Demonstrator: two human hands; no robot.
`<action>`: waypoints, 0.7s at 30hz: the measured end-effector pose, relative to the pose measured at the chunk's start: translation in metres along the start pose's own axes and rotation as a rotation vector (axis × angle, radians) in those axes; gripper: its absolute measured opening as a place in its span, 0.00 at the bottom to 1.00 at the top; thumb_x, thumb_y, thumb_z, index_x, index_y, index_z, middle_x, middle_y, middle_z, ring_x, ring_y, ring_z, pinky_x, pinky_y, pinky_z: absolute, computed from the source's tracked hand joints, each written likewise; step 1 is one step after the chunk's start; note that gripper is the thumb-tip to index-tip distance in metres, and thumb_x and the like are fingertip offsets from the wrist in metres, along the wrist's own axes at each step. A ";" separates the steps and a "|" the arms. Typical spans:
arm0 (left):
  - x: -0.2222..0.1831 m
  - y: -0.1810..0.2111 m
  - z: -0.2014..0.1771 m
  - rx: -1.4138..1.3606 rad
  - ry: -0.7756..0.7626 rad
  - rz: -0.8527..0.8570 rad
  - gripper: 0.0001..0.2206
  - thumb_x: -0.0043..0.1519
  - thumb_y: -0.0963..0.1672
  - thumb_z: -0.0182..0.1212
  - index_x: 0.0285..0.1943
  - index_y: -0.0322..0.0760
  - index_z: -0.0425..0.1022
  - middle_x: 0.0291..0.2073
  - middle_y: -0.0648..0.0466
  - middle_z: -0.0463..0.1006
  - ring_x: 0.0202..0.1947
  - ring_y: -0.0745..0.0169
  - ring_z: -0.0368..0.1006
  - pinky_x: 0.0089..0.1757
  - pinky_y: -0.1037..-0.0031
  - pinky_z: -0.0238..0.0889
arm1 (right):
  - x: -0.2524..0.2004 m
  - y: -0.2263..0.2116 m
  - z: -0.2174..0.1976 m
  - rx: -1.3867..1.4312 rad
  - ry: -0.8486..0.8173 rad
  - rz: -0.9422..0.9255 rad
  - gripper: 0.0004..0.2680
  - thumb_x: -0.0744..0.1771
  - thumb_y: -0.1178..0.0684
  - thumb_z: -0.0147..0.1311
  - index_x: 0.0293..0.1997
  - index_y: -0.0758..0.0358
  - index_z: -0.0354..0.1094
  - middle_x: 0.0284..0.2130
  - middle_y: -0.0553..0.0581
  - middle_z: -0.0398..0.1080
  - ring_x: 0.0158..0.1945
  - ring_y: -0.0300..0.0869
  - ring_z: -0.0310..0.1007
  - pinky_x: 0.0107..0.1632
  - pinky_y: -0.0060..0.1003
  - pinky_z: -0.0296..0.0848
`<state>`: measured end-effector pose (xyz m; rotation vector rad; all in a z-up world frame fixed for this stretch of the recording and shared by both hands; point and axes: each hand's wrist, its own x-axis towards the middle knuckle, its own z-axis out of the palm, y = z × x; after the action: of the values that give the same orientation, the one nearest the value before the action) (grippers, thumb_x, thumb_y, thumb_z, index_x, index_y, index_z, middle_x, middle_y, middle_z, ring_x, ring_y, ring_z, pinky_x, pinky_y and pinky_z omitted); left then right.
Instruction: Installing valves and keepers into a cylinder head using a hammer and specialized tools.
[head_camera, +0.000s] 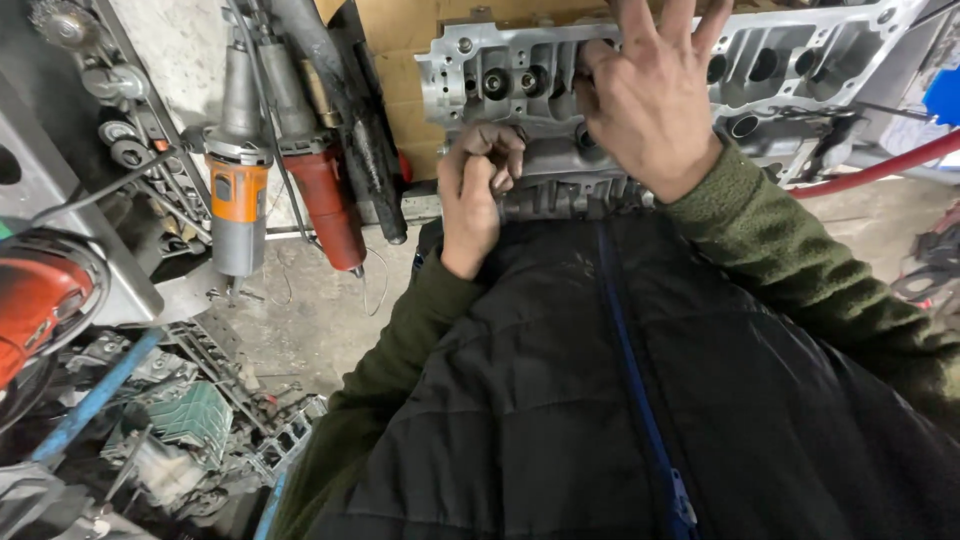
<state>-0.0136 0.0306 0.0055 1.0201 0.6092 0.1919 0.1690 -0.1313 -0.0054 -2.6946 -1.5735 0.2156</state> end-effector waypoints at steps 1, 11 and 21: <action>0.000 -0.002 -0.002 -0.070 0.009 -0.005 0.14 0.67 0.43 0.42 0.46 0.27 0.73 0.31 0.53 0.73 0.27 0.73 0.54 0.32 0.76 0.50 | -0.004 0.003 0.007 0.013 0.039 -0.007 0.07 0.57 0.62 0.56 0.34 0.59 0.69 0.64 0.66 0.56 0.74 0.65 0.49 0.71 0.80 0.40; 0.002 -0.001 -0.003 -0.154 -0.004 -0.031 0.13 0.69 0.43 0.43 0.46 0.28 0.73 0.30 0.53 0.72 0.26 0.74 0.55 0.30 0.78 0.49 | 0.005 -0.010 -0.010 0.045 0.037 0.070 0.07 0.56 0.63 0.55 0.32 0.60 0.76 0.64 0.63 0.60 0.73 0.65 0.51 0.69 0.80 0.41; -0.002 -0.001 0.001 -0.142 0.140 -0.008 0.33 0.73 0.61 0.32 0.48 0.31 0.74 0.35 0.53 0.77 0.33 0.67 0.72 0.37 0.75 0.65 | -0.023 -0.067 -0.058 0.464 0.215 -0.243 0.07 0.67 0.47 0.71 0.45 0.53 0.81 0.72 0.59 0.58 0.80 0.61 0.40 0.76 0.73 0.32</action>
<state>-0.0151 0.0288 0.0060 0.8715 0.7166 0.2981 0.1068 -0.1148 0.0600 -2.0870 -1.5385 0.2406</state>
